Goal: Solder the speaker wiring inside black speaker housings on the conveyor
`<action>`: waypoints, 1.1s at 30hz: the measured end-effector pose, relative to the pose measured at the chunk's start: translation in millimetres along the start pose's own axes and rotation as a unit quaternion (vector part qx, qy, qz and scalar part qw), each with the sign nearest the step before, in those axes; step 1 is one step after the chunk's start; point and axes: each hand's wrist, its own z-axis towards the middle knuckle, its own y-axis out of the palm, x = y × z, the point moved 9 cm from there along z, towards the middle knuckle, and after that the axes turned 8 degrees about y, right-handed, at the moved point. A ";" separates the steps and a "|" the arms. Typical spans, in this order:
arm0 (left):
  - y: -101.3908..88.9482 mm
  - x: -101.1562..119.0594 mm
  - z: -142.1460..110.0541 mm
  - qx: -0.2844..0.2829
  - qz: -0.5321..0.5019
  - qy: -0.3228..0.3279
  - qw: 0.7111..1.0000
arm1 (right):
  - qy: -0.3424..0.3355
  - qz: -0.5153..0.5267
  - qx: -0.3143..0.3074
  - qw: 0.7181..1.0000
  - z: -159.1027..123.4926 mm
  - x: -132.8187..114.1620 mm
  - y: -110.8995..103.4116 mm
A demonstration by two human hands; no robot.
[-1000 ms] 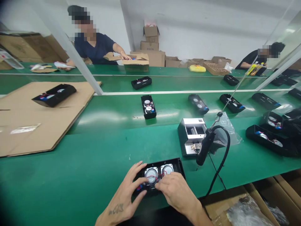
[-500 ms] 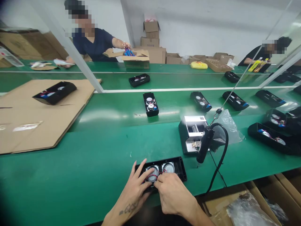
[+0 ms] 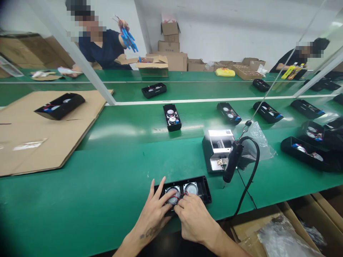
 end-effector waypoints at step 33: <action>-4.7 -89.1 73.2 -0.209 -0.352 -0.183 0.894 | 0.057 0.058 -0.080 0.993 81.3 28.7 -66.5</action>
